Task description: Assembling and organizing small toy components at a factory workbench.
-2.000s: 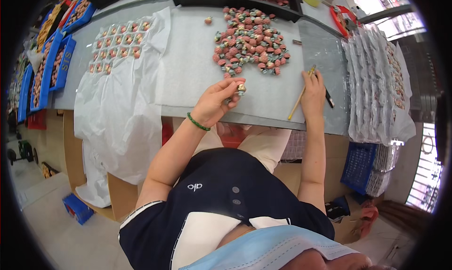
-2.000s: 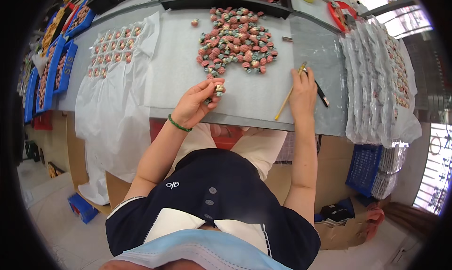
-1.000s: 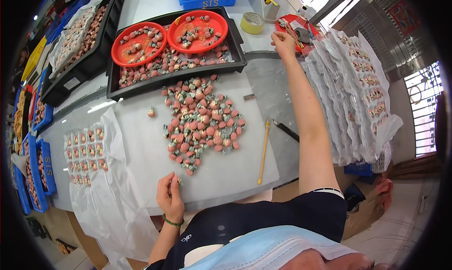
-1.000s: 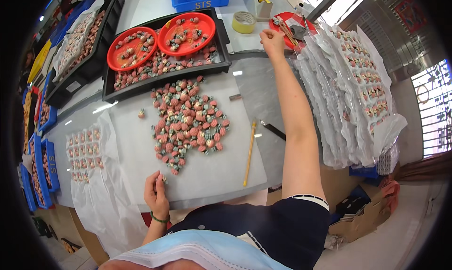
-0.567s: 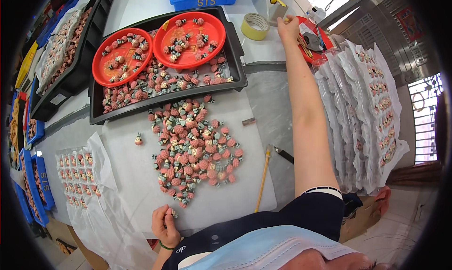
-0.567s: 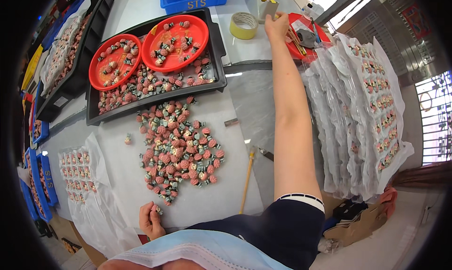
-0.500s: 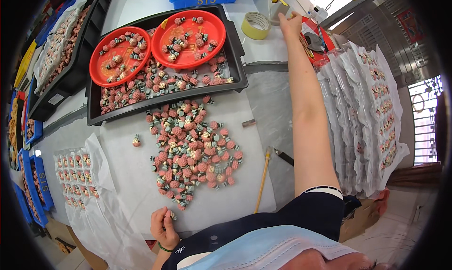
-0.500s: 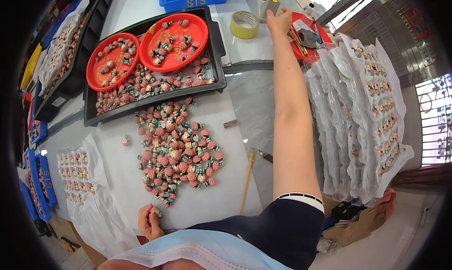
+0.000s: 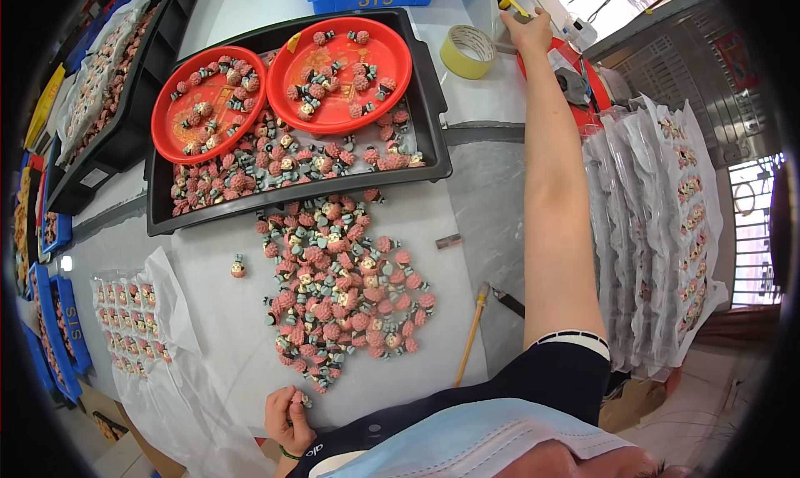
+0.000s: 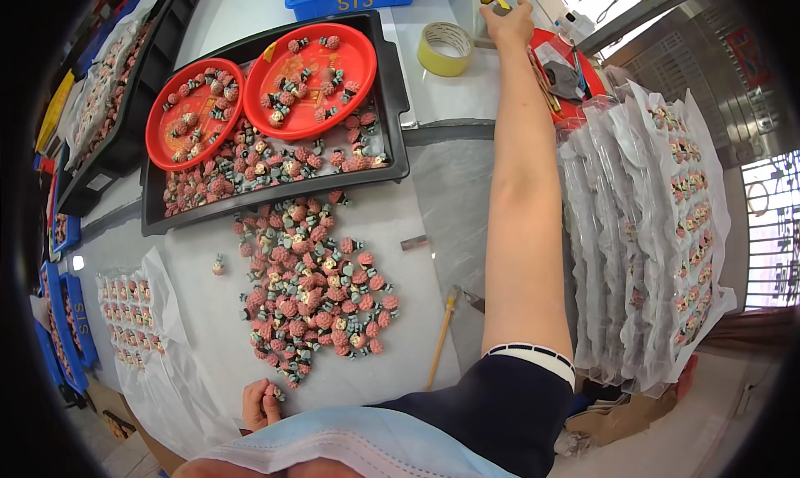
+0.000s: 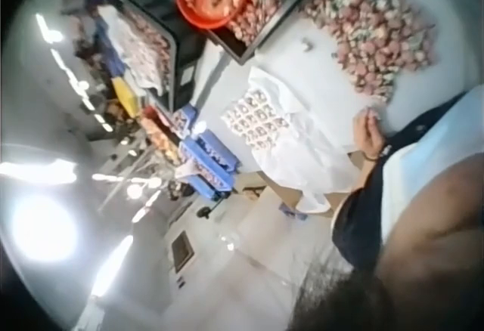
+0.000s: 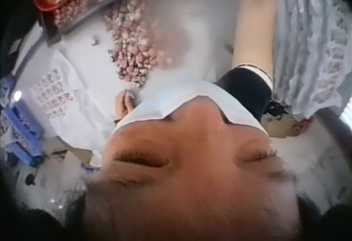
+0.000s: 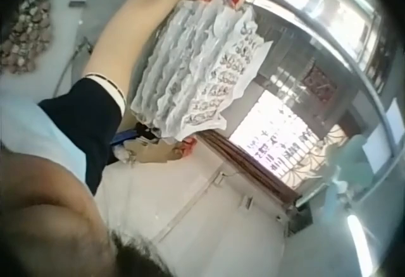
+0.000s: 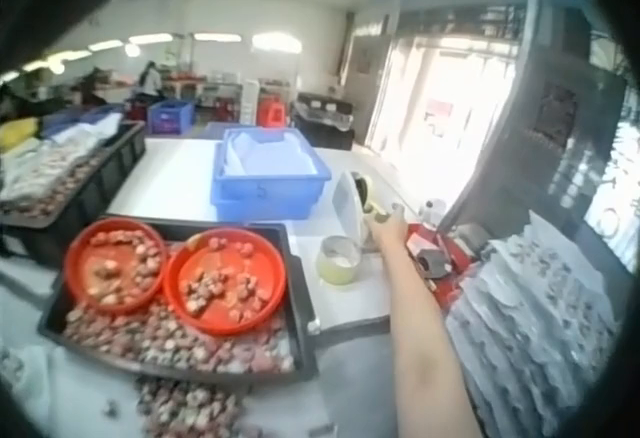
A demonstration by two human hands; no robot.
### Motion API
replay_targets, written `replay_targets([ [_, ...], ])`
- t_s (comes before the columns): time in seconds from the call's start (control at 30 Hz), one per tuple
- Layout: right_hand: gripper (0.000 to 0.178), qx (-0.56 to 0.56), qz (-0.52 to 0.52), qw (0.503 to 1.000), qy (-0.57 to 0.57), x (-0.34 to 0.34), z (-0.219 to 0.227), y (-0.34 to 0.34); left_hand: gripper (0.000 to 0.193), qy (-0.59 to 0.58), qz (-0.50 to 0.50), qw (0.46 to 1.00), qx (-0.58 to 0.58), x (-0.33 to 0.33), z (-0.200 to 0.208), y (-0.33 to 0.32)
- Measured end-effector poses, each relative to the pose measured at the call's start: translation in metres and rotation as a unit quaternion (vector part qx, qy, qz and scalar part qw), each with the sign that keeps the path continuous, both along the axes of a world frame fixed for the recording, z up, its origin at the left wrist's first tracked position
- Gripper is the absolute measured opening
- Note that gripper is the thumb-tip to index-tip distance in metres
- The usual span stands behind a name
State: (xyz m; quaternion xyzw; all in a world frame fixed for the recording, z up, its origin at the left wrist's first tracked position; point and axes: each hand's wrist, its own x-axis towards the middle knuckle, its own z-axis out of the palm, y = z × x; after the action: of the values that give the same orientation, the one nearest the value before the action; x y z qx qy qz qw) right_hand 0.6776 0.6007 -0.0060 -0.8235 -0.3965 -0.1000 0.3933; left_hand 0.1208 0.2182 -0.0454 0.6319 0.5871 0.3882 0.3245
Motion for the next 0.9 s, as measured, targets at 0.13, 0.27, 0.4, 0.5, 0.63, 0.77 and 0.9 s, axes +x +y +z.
replay_targets([
  [0.13,0.077,-0.017,-0.009,1.0,0.01,-0.007,0.002,-0.003,0.017,-0.001,-0.005,1.0,0.003,0.001,0.0,0.001],
  [0.27,0.082,-0.008,-0.006,1.0,-0.006,-0.009,0.003,-0.012,0.017,-0.02,-0.006,1.0,0.003,-0.001,0.004,-0.002],
  [0.4,0.077,-0.002,0.01,1.0,-0.002,-0.025,0.008,-0.031,0.017,-0.017,-0.007,1.0,0.0,-0.005,0.01,-0.008],
  [0.5,0.078,-0.005,0.0,1.0,-0.009,-0.032,0.013,-0.044,0.017,-0.02,-0.011,1.0,0.0,-0.005,0.013,-0.011],
  [0.63,0.075,0.075,0.073,0.991,0.081,0.002,0.013,-0.046,0.017,-0.019,-0.015,1.0,-0.001,-0.004,0.013,-0.015],
  [0.77,0.063,0.039,0.107,0.92,0.376,-0.001,0.031,-0.033,0.017,-0.042,0.01,0.998,-0.04,-0.008,0.009,-0.02],
  [0.9,0.038,-0.075,0.003,0.973,0.217,0.0,0.029,-0.019,0.017,-0.048,0.003,0.998,-0.03,-0.007,0.008,-0.019],
])
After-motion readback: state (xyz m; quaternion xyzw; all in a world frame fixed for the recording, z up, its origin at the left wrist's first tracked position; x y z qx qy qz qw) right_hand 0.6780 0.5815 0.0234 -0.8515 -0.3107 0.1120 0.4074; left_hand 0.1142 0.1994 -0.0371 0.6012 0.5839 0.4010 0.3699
